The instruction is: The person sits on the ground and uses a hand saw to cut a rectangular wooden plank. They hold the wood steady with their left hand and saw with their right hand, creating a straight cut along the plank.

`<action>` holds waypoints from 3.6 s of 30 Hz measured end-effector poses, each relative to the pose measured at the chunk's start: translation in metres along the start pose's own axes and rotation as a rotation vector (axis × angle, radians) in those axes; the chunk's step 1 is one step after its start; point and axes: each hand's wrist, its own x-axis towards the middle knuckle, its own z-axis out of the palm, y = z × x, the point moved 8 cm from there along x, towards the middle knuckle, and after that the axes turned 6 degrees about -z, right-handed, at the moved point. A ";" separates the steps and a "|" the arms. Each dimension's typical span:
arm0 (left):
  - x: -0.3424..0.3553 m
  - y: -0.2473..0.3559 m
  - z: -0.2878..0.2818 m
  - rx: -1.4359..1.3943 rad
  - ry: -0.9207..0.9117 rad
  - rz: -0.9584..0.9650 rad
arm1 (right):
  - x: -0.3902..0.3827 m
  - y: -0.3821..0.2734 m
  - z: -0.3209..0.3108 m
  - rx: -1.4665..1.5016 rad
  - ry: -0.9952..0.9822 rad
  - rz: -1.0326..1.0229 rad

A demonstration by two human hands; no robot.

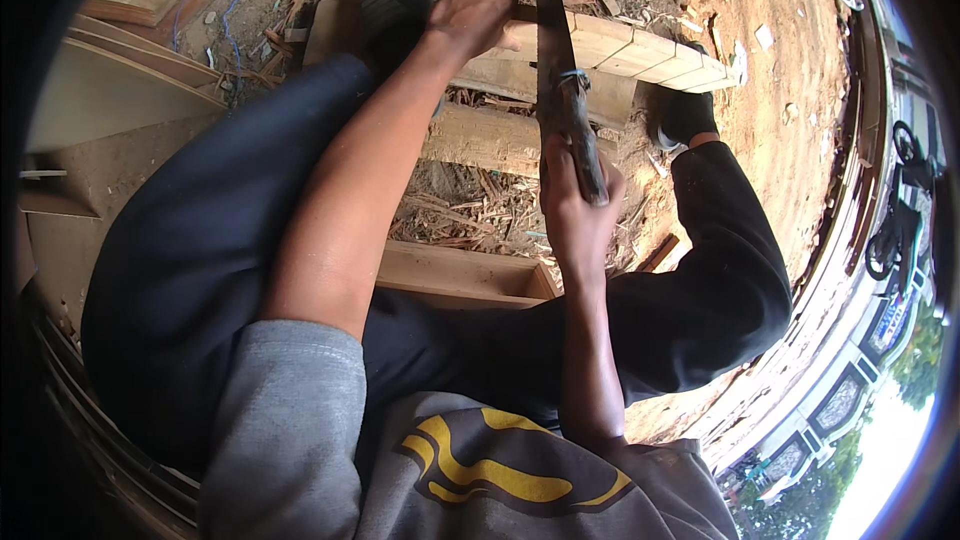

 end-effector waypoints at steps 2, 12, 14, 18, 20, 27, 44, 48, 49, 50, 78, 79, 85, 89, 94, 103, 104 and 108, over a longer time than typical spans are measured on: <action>-0.001 0.001 -0.002 -0.005 0.055 0.041 | 0.005 0.002 0.001 0.020 0.017 0.000; -0.006 0.003 -0.003 0.005 -0.025 -0.019 | 0.012 -0.015 -0.003 -0.039 -0.009 0.004; -0.002 -0.008 -0.003 0.029 0.088 0.013 | -0.002 -0.012 0.000 -0.055 -0.052 -0.010; -0.001 0.004 0.001 0.084 0.028 0.044 | -0.043 -0.005 -0.031 -0.081 -0.024 0.020; -0.006 0.004 -0.001 0.042 0.089 0.043 | -0.019 -0.005 -0.023 -0.057 -0.006 0.019; -0.008 0.000 0.005 0.019 0.212 0.048 | 0.035 0.001 -0.003 0.021 0.004 -0.052; 0.003 0.003 -0.010 0.009 0.131 0.097 | 0.034 -0.028 -0.020 0.246 0.102 -0.099; 0.005 0.001 -0.015 0.003 0.042 0.060 | 0.037 -0.012 -0.014 0.163 0.050 -0.076; 0.004 0.002 -0.017 -0.002 0.060 0.068 | 0.038 -0.007 -0.013 0.148 0.049 -0.066; 0.004 0.002 -0.019 -0.006 0.080 0.073 | 0.039 -0.003 -0.009 0.135 0.045 -0.058; -0.010 0.002 -0.005 -0.121 0.256 0.120 | 0.095 -0.018 0.020 0.026 0.013 -0.141; -0.010 0.002 -0.004 -0.119 0.257 0.108 | 0.095 -0.018 0.020 -0.001 0.013 -0.148; -0.019 0.006 -0.001 -0.041 0.277 0.098 | 0.088 -0.023 0.025 -0.029 -0.037 -0.113; -0.019 0.013 -0.005 -0.048 0.246 0.118 | 0.067 -0.018 0.024 -0.072 -0.040 -0.138; 0.003 0.002 -0.001 0.075 0.039 0.035 | -0.091 0.005 -0.036 -0.203 -0.057 -0.024; 0.000 0.004 -0.001 0.034 0.068 0.059 | -0.152 -0.010 -0.107 -0.213 0.089 -0.064; 0.001 0.002 0.006 0.025 0.019 0.010 | -0.130 -0.008 -0.100 -0.109 0.102 -0.064; -0.022 0.010 0.002 0.112 0.271 0.103 | -0.006 -0.033 -0.033 0.157 0.068 -0.129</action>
